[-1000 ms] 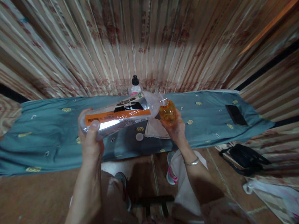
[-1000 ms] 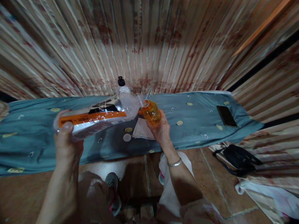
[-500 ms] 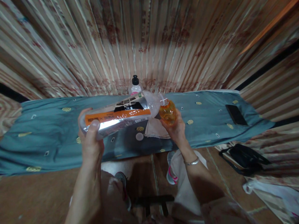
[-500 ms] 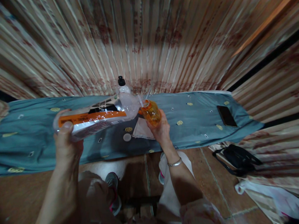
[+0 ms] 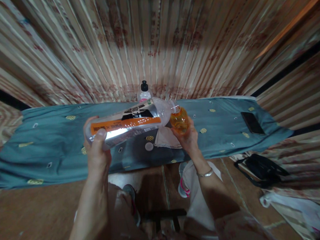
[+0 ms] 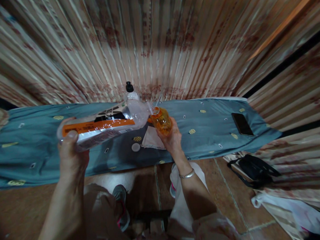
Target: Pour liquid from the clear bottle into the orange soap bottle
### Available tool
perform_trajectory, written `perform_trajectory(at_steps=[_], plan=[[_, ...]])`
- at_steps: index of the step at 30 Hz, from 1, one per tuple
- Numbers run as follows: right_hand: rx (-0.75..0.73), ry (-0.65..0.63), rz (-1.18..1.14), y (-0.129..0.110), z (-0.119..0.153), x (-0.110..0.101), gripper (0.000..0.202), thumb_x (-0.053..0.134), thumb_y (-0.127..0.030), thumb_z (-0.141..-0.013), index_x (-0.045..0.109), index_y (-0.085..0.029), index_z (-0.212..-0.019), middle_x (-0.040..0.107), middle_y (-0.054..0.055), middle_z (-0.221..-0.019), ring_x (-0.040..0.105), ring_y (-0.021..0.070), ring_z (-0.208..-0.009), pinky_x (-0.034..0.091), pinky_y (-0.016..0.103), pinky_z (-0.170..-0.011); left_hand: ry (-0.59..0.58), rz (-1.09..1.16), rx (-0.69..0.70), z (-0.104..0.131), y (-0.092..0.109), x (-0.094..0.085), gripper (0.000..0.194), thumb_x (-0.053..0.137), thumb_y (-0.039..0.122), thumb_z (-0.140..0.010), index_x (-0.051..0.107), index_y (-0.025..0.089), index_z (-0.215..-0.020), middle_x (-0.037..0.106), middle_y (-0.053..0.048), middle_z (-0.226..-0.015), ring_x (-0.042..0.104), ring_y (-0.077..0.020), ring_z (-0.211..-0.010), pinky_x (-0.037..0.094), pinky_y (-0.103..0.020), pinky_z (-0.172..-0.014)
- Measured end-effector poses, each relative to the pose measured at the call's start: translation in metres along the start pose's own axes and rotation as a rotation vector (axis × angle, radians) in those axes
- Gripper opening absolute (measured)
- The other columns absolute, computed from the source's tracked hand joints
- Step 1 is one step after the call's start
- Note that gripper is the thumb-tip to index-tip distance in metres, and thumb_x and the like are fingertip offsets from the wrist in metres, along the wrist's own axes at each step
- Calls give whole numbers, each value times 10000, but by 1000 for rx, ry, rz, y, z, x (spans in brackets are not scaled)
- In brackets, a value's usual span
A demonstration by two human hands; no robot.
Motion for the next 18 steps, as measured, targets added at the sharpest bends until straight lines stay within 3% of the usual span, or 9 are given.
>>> perform_trajectory(at_steps=[9,18], plan=[[20,24,17,-1,-1,-2,843,821,-539,-722,564,-188,-1444,766,184,-1344,780,369,-1159,658,544,-990,25,-6,-3,0,1,2,591,884,495,-583,712,229,-1081,683,-11,-940,633,-205,-821,511,-318,-742],[9,9,27,0,0,0,841,808,-537,-750,547,-196,-1473,747,188,-1376,766,378,-1194,649,561,-999,1,-28,15,-1,-3,-2,612,890,545,-616,715,233,-1112,672,-18,-969,648,-215,-840,530,-339,-787]])
Point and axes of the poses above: each hand's wrist, its own z-axis away from the middle knuckle, its own x-axis out of the palm, y = z × x, the point moved 2 cm from there along -z, towards the middle knuckle
